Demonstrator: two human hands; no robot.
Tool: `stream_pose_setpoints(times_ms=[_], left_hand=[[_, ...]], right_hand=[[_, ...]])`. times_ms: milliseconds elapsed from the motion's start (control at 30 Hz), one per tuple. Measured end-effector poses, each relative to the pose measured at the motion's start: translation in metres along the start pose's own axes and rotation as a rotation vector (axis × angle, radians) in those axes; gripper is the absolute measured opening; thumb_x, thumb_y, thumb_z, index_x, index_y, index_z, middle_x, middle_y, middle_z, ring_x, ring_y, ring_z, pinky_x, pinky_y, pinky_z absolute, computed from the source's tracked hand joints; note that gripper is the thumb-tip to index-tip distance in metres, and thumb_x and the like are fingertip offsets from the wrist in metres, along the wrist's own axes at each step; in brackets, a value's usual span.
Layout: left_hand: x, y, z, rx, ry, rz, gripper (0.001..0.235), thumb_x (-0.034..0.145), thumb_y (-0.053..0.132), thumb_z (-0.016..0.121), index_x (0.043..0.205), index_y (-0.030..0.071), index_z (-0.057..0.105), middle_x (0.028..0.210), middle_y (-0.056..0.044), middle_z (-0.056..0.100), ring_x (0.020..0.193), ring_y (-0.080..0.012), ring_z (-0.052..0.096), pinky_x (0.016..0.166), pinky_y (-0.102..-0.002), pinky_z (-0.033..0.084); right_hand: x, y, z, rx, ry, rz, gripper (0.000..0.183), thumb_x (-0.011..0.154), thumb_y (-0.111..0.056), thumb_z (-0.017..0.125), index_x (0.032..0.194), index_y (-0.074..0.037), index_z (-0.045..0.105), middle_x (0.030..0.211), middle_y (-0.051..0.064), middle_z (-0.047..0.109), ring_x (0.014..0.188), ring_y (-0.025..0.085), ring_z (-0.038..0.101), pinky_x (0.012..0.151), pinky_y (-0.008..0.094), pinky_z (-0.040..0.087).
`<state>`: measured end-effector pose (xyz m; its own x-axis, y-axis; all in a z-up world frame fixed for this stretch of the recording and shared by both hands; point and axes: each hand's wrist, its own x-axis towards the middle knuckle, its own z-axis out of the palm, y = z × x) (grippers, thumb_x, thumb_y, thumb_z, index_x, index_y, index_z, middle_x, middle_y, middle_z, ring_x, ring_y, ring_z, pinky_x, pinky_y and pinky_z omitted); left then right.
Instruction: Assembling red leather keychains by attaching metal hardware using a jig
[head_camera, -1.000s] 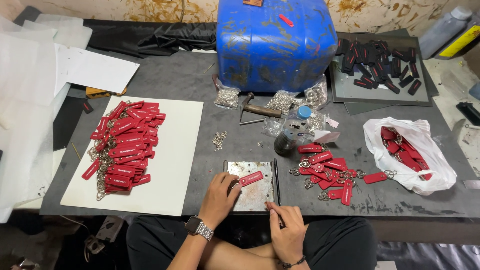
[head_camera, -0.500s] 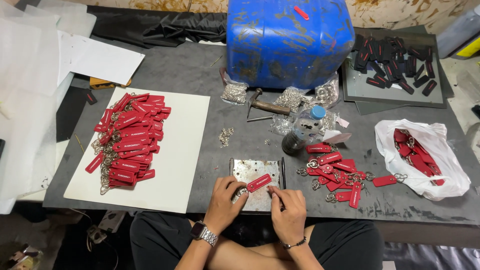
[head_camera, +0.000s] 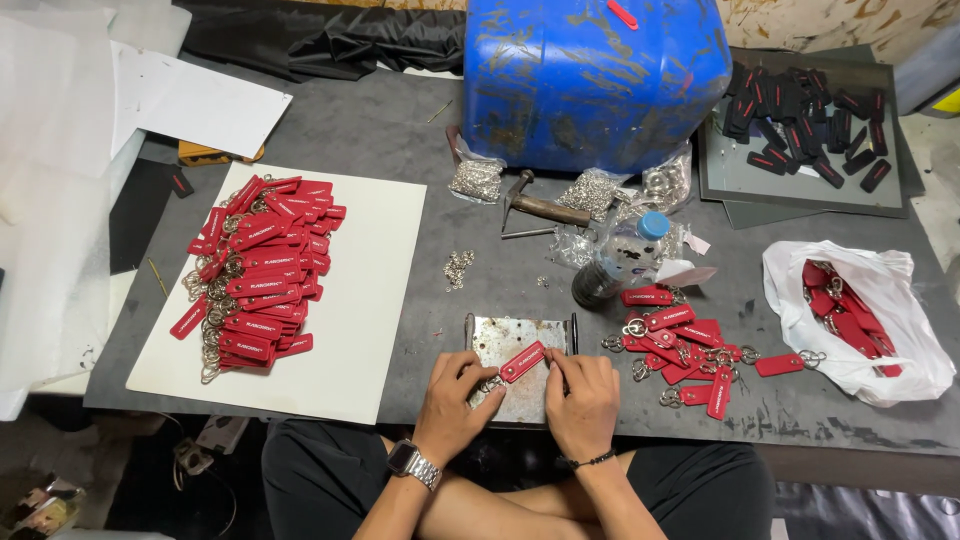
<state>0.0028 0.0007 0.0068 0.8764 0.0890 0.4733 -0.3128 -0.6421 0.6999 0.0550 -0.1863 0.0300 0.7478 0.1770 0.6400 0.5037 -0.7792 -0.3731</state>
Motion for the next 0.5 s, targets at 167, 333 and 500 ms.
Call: stream_pose_setpoints(times_ms=[167, 333, 500], left_hand=[[0.0, 0.0, 0.002, 0.018, 0.008, -0.004, 0.02, 0.086, 0.021, 0.077, 0.101, 0.009, 0.073, 0.101, -0.006, 0.06, 0.094, -0.0243, 0.056, 0.08, -0.036, 0.05], [-0.001, -0.002, 0.002, 0.022, -0.002, -0.019, 0.021, 0.086, 0.022, 0.077, 0.102, 0.009, 0.073, 0.101, -0.006, 0.059, 0.094, -0.0245, 0.055, 0.08, -0.036, 0.05], [0.0, 0.0, 0.002, 0.038, -0.001, -0.012, 0.021, 0.086, 0.021, 0.077, 0.102, 0.008, 0.071, 0.101, -0.006, 0.06, 0.095, -0.025, 0.056, 0.079, -0.037, 0.05]], right_hand=[[-0.003, -0.001, 0.004, -0.091, -0.017, -0.064, 0.016, 0.091, -0.005, 0.069, 0.103, -0.012, 0.078, 0.083, 0.002, 0.065, 0.076, 0.026, 0.054, 0.065, 0.039, 0.036], [0.004, -0.002, 0.002, -0.114, 0.025, -0.029, 0.016, 0.092, -0.006, 0.069, 0.102, -0.013, 0.079, 0.084, -0.001, 0.067, 0.077, 0.025, 0.055, 0.067, 0.039, 0.036], [0.011, -0.005, 0.002, 0.057, -0.051, -0.036, 0.018, 0.094, -0.007, 0.067, 0.108, -0.012, 0.078, 0.087, 0.0, 0.067, 0.082, 0.024, 0.057, 0.072, 0.039, 0.041]])
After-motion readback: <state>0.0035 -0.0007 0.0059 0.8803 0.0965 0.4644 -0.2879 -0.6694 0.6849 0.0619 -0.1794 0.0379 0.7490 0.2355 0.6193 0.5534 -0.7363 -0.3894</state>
